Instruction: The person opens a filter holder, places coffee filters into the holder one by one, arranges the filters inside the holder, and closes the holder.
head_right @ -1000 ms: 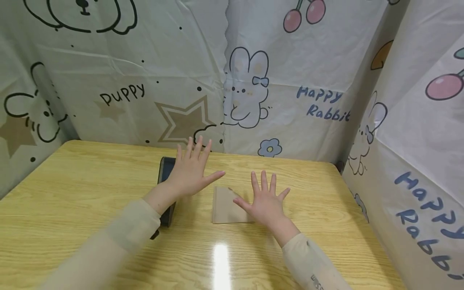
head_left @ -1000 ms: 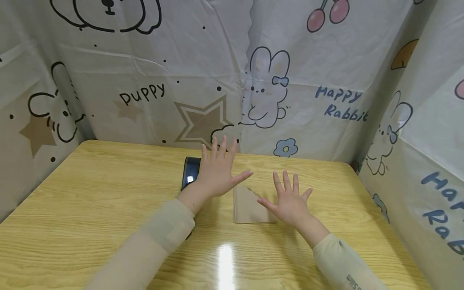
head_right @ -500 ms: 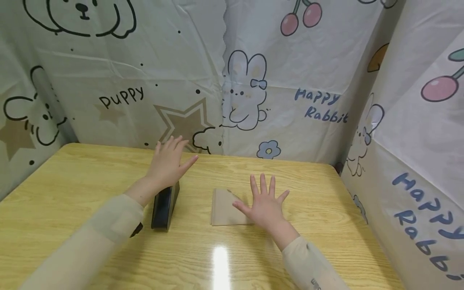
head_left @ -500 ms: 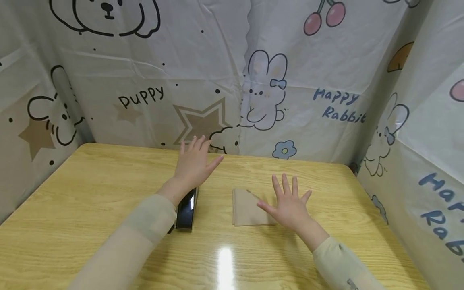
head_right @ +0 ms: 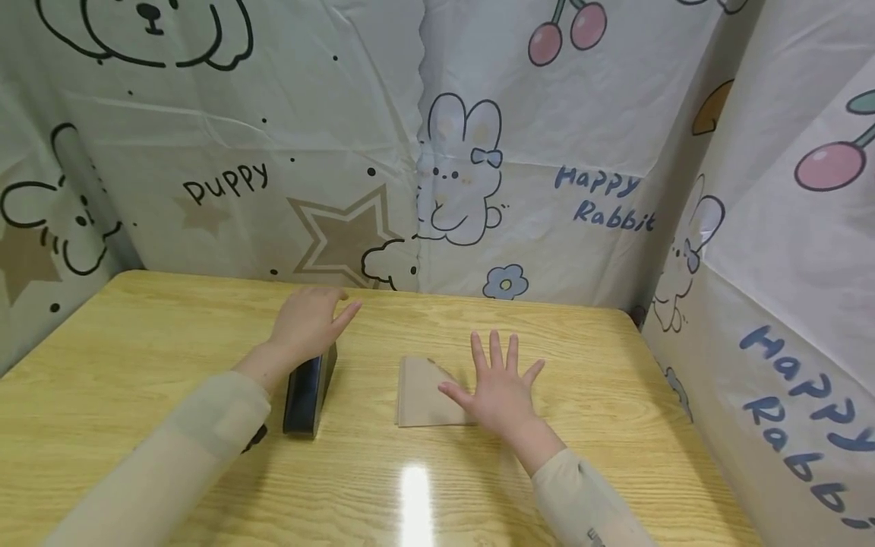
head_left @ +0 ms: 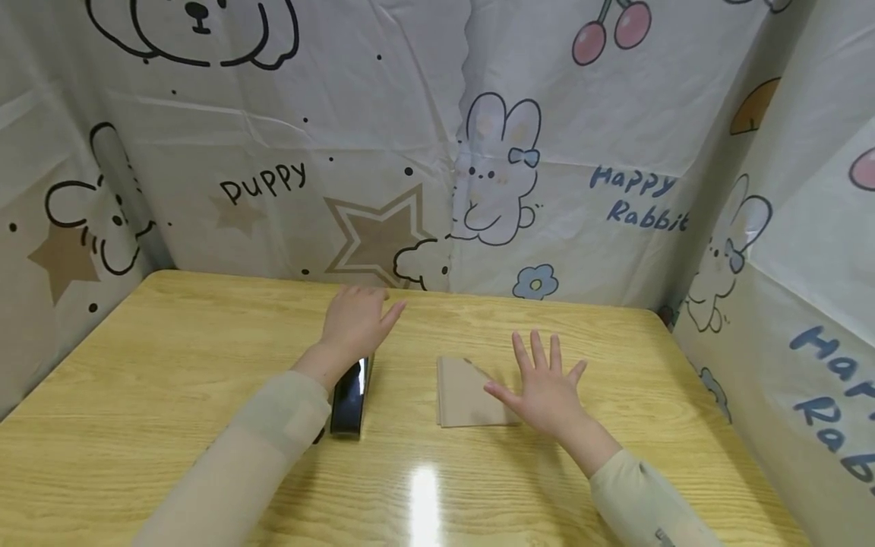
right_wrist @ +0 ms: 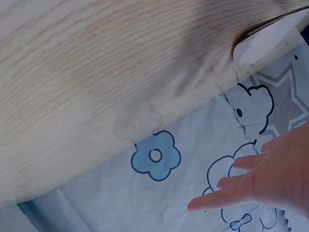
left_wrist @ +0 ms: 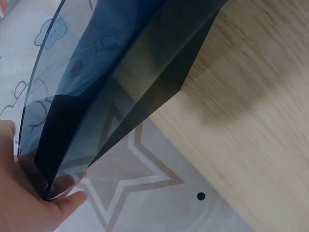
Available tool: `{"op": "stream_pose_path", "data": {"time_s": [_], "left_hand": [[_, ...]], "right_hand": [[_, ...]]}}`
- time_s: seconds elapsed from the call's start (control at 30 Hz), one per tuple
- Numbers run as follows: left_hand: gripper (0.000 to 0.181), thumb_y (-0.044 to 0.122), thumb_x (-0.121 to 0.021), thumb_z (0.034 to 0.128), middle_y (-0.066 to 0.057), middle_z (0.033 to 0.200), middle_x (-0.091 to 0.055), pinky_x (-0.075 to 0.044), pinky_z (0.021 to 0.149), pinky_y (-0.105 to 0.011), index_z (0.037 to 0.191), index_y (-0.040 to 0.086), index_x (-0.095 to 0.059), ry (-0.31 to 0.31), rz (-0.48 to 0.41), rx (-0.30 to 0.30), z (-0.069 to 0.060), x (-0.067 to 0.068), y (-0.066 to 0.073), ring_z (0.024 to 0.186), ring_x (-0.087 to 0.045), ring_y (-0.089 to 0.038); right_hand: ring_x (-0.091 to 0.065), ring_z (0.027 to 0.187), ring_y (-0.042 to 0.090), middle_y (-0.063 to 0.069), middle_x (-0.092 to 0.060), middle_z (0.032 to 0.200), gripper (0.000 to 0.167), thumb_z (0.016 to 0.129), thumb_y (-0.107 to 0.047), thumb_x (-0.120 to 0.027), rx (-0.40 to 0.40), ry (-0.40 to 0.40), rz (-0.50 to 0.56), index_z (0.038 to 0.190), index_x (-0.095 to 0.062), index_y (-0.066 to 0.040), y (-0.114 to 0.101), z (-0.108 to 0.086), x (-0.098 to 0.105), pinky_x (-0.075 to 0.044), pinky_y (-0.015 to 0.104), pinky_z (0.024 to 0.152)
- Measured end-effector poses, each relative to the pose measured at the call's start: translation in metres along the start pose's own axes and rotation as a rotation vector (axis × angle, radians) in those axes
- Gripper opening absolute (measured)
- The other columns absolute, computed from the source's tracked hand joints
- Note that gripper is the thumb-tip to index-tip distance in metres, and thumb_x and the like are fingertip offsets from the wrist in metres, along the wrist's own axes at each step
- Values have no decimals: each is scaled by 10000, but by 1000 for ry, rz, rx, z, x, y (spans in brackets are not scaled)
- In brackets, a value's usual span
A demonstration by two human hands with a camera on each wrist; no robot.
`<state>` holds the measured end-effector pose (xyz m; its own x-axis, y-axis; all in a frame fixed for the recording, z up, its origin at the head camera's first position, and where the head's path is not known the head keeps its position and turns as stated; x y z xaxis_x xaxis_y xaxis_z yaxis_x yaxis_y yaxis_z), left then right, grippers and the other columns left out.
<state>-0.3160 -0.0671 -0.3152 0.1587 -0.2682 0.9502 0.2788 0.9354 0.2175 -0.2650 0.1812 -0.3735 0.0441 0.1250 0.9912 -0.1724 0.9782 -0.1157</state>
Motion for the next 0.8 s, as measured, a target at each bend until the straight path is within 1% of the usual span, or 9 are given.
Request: {"op": "stream_pose_path", "data": {"time_s": [0.07, 0.13, 0.2, 0.3, 0.47, 0.57, 0.63, 0.67, 0.8], "left_hand": [[464, 386, -387, 998, -150, 1094, -671, -469, 912, -454, 1119, 15, -639, -1, 25, -6, 0, 0, 1, 1041, -602, -339], [403, 345, -406, 997, -113, 902, -692, -517, 762, -417, 964, 37, -664, 1, 39, -5, 0, 1, 2, 878, -636, -300], [377, 320, -422, 994, -70, 723, -642, -507, 626, -375, 816, 66, -637, 2, 50, 1, -1, 1, 2, 723, -614, -251], [379, 310, -438, 987, -34, 594, -541, -450, 515, -331, 711, 90, -576, 5, 64, 9, -2, 2, 3, 587, -539, -204], [401, 335, -442, 984, -24, 576, -522, -407, 458, -293, 694, 96, -581, -4, 94, 23, -3, 0, 5, 539, -502, -179], [430, 363, -437, 982, -34, 593, -542, -407, 451, -294, 671, 102, -577, -46, 109, 32, -3, -1, 6, 560, -526, -187], [421, 378, -456, 970, -47, 629, -569, -427, 461, -307, 689, 95, -594, -96, 113, 36, -3, -2, 7, 592, -552, -200], [403, 381, -469, 960, -55, 659, -587, -441, 473, -317, 728, 85, -615, -126, 113, 38, -3, -2, 7, 611, -562, -205], [321, 333, -539, 890, -86, 835, -638, -481, 553, -355, 983, 44, -641, -279, 92, 41, -5, -4, 8, 692, -570, -216]], "right_hand": [[-58, 1397, 495, 202, -148, 1549, 912, 834, -671, -483, 14, 7, -8, 1505, -178, -133, -2, 0, 1, -56, 803, 944], [-79, 1402, 479, 209, -172, 1541, 911, 832, -669, -489, 32, 18, -14, 1502, -192, -127, -4, 0, 2, -57, 780, 976], [-97, 1409, 458, 216, -191, 1535, 908, 832, -660, -498, 50, 32, -18, 1497, -208, -115, -6, 0, 3, -59, 746, 1016], [-122, 1415, 432, 227, -211, 1525, 896, 835, -639, -515, 78, 53, -17, 1488, -234, -92, -9, -1, 5, -78, 685, 1069], [-125, 1417, 420, 243, -194, 1524, 880, 846, -607, -530, 107, 62, 0, 1477, -253, -59, -14, -3, 8, -97, 611, 1115], [-119, 1420, 413, 245, -183, 1526, 875, 850, -597, -533, 114, 63, 8, 1474, -257, -49, -16, -4, 9, -100, 586, 1128], [-123, 1418, 416, 250, -186, 1523, 866, 853, -586, -538, 120, 68, 11, 1468, -268, -40, -17, -3, 10, -109, 582, 1129], [-121, 1419, 415, 251, -186, 1523, 863, 854, -582, -541, 122, 69, 14, 1466, -272, -37, -18, -3, 10, -110, 579, 1130], [-121, 1418, 418, 256, -189, 1521, 852, 856, -577, -541, 124, 69, 18, 1458, -290, -30, -18, -3, 9, -109, 576, 1131]]}}
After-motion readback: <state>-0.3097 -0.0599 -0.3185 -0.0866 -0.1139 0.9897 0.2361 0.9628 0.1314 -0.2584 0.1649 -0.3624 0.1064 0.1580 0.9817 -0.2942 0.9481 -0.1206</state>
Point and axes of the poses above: each hand's wrist, its own z-axis towards the middle knuckle, its own x-axis out of the back of the hand, y = z × x, the point moved 8 cm from there along z, towards the middle knuckle
